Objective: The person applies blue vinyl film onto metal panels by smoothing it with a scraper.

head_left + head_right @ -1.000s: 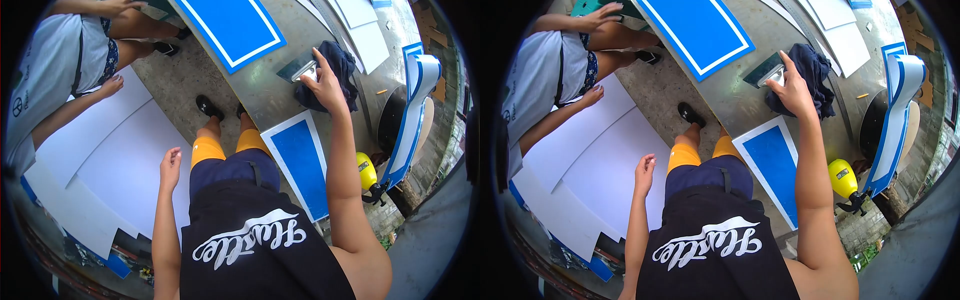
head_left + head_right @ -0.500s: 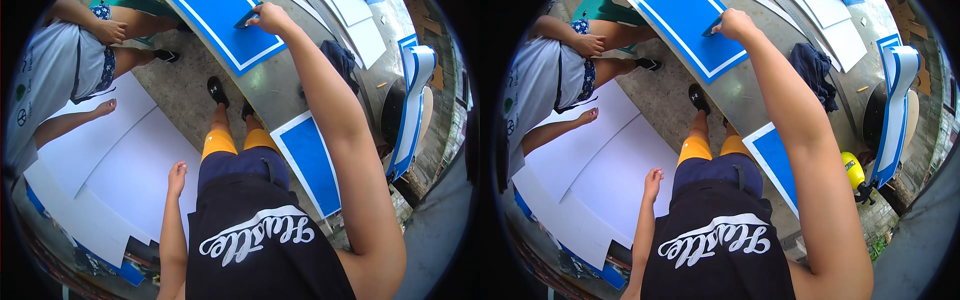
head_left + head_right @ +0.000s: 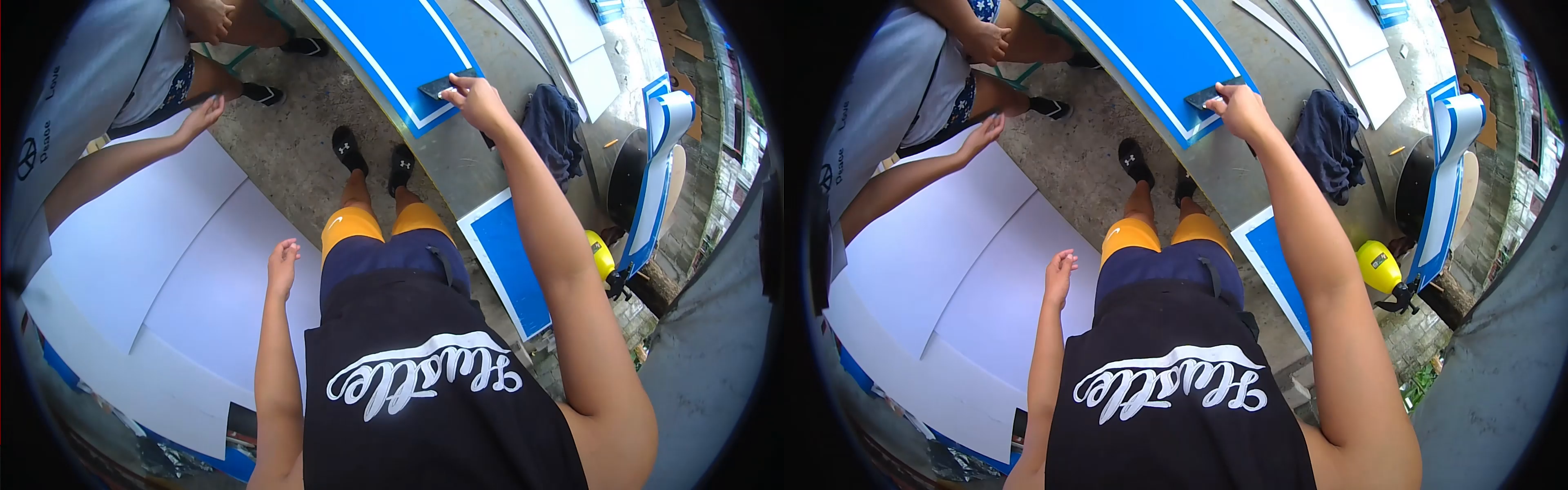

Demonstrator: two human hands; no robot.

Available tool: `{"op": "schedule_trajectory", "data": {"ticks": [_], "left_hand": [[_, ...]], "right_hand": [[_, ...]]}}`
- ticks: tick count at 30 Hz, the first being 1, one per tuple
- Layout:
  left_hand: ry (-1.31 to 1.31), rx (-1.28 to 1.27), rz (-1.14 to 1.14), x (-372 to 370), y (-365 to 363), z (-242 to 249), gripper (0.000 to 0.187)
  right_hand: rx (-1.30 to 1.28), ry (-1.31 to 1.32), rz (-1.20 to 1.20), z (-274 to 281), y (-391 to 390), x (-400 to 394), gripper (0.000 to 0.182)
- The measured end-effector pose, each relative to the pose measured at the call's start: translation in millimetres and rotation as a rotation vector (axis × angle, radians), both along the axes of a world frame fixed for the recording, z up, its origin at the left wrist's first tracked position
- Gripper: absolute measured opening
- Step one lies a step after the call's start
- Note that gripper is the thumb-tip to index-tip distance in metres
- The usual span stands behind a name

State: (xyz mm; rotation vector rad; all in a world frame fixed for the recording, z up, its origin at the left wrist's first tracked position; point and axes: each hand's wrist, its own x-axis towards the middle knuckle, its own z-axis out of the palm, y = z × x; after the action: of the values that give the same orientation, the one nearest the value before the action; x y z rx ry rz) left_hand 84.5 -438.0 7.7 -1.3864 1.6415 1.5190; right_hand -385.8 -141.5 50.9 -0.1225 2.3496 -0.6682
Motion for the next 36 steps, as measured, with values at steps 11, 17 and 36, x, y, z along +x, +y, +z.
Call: {"op": "schedule_trajectory", "data": {"ticks": [11, 17, 36], "left_hand": [[-0.026, -0.004, -0.085, -32, -37, 4, 0.037], [-0.024, -0.005, -0.109, -22, -42, -3, 0.039], [-0.047, -0.071, -0.029, -9, 1, 23, 0.039]], "right_hand": [[-0.299, -0.035, -0.323, 34, 14, -52, 0.057], [-0.205, -0.106, -0.333, 7, -20, -73, 0.056], [0.209, 0.339, 0.648, 19, 76, -85, 0.040]]}}
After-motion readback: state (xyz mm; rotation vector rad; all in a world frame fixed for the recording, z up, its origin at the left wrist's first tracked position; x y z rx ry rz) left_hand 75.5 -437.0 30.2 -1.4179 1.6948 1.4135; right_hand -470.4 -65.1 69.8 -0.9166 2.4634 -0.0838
